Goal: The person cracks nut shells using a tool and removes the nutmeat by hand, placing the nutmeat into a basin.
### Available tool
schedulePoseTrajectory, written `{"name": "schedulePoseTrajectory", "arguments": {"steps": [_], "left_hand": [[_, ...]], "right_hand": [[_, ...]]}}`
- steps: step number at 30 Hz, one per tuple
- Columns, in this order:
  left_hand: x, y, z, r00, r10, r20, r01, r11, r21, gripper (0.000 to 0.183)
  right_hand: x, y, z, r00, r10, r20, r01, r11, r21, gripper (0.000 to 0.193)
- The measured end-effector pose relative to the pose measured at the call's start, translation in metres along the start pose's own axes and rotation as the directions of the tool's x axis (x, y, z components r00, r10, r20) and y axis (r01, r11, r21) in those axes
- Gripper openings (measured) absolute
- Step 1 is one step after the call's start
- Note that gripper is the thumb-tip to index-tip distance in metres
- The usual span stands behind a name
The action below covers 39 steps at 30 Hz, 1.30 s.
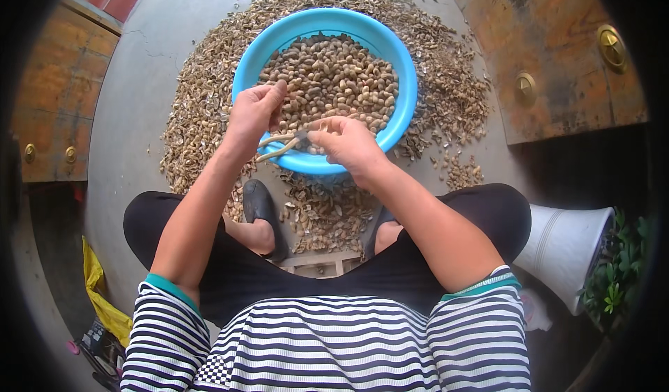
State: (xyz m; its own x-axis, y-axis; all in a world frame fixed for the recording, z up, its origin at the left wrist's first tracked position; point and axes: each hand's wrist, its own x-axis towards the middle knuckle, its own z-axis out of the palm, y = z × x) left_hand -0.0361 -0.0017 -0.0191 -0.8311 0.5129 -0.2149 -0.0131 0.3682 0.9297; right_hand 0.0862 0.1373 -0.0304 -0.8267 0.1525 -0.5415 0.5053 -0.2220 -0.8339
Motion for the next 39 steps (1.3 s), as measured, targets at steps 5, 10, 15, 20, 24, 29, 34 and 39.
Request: {"name": "schedulePoseTrajectory", "arguments": {"steps": [5,10,15,20,24,29,34,39], "left_hand": [[-0.008,0.012,-0.002,0.939,-0.099,0.330,0.293,0.735,-0.612,0.044],[-0.015,0.016,0.002,0.927,-0.078,0.366,0.303,0.730,-0.612,0.045],[-0.020,0.016,0.004,0.898,-0.033,0.438,0.319,0.736,-0.598,0.046],[-0.024,0.020,0.010,0.932,-0.059,0.358,0.257,0.804,-0.537,0.046],[-0.019,0.006,0.015,0.973,0.025,0.230,0.083,0.891,-0.446,0.039],[-0.028,0.005,0.022,0.964,0.037,0.262,0.103,0.860,-0.500,0.033],[-0.028,0.019,0.021,0.969,0.189,0.161,-0.134,0.944,-0.302,0.027],[-0.025,0.016,0.017,0.962,0.202,0.186,-0.157,0.960,-0.231,0.028]], "right_hand": [[-0.010,0.012,0.006,0.990,-0.010,0.143,0.039,0.979,-0.200,0.029],[-0.023,0.016,0.013,0.905,0.033,0.425,0.279,0.708,-0.648,0.048],[-0.019,0.018,0.011,0.916,-0.072,0.395,0.315,0.739,-0.596,0.044],[-0.015,-0.013,0.002,0.991,0.009,0.135,-0.012,1.000,0.024,0.026],[-0.008,-0.016,-0.006,0.946,-0.143,0.290,-0.027,0.860,0.510,0.027],[-0.008,-0.016,-0.001,0.948,-0.134,0.290,-0.079,0.783,0.617,0.022],[-0.007,-0.014,-0.008,0.955,-0.084,0.283,-0.095,0.821,0.562,0.022],[-0.007,-0.016,-0.004,0.935,-0.123,0.333,-0.074,0.850,0.522,0.015]]}}
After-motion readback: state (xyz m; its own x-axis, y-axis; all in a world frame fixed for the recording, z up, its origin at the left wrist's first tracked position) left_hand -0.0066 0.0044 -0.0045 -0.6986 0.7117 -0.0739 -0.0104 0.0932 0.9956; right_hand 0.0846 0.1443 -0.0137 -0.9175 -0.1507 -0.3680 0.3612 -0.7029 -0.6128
